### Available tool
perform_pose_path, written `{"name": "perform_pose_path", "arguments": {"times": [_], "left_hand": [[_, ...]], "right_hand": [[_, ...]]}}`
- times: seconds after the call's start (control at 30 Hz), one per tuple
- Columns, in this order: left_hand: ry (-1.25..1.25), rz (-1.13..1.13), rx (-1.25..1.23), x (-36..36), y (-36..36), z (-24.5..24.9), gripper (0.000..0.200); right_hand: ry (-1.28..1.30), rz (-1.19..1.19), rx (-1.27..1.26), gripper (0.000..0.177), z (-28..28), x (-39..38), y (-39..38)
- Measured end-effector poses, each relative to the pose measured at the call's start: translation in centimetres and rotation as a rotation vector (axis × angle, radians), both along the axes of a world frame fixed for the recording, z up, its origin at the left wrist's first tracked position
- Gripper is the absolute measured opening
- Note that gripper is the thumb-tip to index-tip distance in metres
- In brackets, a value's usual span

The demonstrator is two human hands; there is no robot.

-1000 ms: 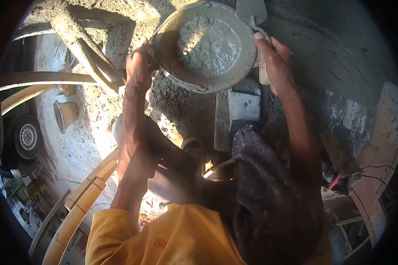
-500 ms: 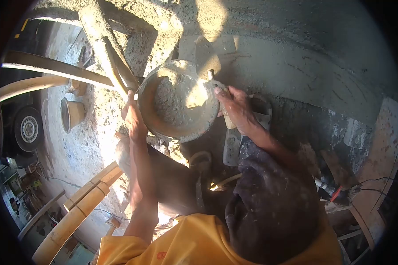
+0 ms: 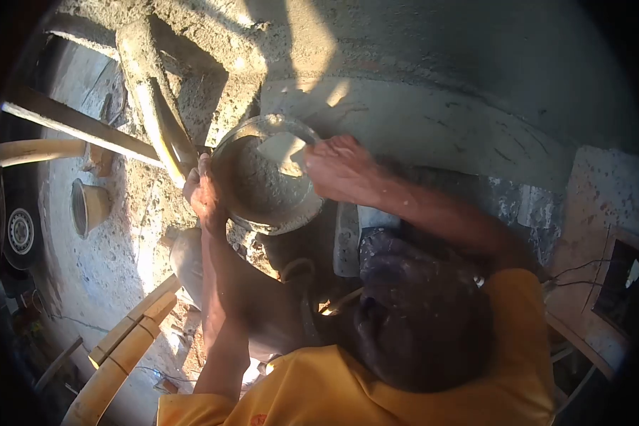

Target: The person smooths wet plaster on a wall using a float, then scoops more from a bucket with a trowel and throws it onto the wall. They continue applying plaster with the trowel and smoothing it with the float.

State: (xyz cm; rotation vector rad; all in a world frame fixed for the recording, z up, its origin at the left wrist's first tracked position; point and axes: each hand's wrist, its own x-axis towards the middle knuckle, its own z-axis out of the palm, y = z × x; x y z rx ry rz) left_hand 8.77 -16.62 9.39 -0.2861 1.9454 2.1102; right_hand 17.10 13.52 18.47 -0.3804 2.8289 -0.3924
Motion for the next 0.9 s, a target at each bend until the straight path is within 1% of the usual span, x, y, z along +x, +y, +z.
{"name": "perform_pose_path", "arguments": {"times": [0.03,0.07,0.1,0.13,0.17,0.23,0.27,0.3,0.37,0.4,0.47,0.57,0.63,0.67,0.7,0.8,0.83,0.87,0.9], "left_hand": [[0.004,0.058,-0.094,0.4,1.0,1.3,0.039],[-0.03,0.196,0.148,0.1,1.3,1.0,0.018],[-0.015,0.149,0.209,-0.1,1.2,1.0,0.017],[-0.008,0.114,0.266,0.3,1.1,1.3,0.017],[0.01,0.113,0.2,1.0,1.1,1.5,0.017],[0.068,0.109,0.073,1.3,1.3,1.6,0.018],[0.004,0.184,0.18,1.1,1.2,1.3,0.021],[-0.065,0.253,0.288,0.7,1.1,0.5,0.024],[0.037,0.277,0.328,0.4,0.8,-3.4,0.028],[0.046,0.253,0.182,1.0,1.4,-1.8,0.031],[0.011,0.258,0.213,0.6,0.9,-3.0,0.033],[-0.012,0.213,0.152,0.2,0.0,-3.7,0.037],[-0.027,0.225,0.118,0.0,-0.4,-4.2,0.04],[-0.008,0.205,0.052,-0.3,-0.3,-4.3,0.041],[0.011,0.187,-0.014,-0.5,0.0,-3.9,0.042],[-0.009,0.228,-0.064,-0.6,0.6,-3.1,0.042],[-0.021,0.257,-0.084,-0.3,0.6,-2.9,0.043],[-0.031,0.273,-0.105,-0.1,0.8,-2.5,0.043],[-0.025,0.292,-0.074,0.0,1.3,-1.8,0.038]], "right_hand": [[-0.112,0.078,-0.048,0.029,-0.8,-0.2,-0.9],[-0.225,0.157,-0.108,0.029,-1.0,-0.4,-1.7],[-0.148,0.151,-0.111,0.025,-0.5,-0.7,-1.8],[-0.082,0.157,-0.116,0.021,0.2,-0.7,-2.0],[-0.018,0.166,-0.123,0.017,1.0,-0.5,-2.0],[-0.089,0.192,0.015,0.019,2.3,-2.1,-0.6],[-0.124,0.197,0.08,0.02,2.7,-2.6,-0.1],[0.014,0.134,0.12,0.022,1.2,-2.4,-0.2],[0.048,0.199,-0.022,0.022,-1.7,-1.7,-1.1],[0.066,0.222,-0.094,0.023,-2.9,-1.1,-1.6],[0.103,0.183,-0.176,0.019,-4.0,-0.1,-2.7],[0.01,0.108,-0.139,0.017,-0.7,0.5,-1.8],[0.195,0.149,-0.398,0.016,-1.6,1.1,-1.1],[0.082,0.158,-0.234,0.014,-1.6,1.1,-0.9],[-0.028,0.185,-0.063,0.012,-0.1,0.8,-1.0],[0.05,0.118,0.085,0.009,1.9,-0.8,-0.6],[0.027,0.07,0.188,0.009,2.7,-1.4,-0.8],[0.036,0.099,0.105,0.012,2.1,-1.4,-1.1],[0.044,0.119,0.023,0.015,1.1,-1.0,-1.3]]}}
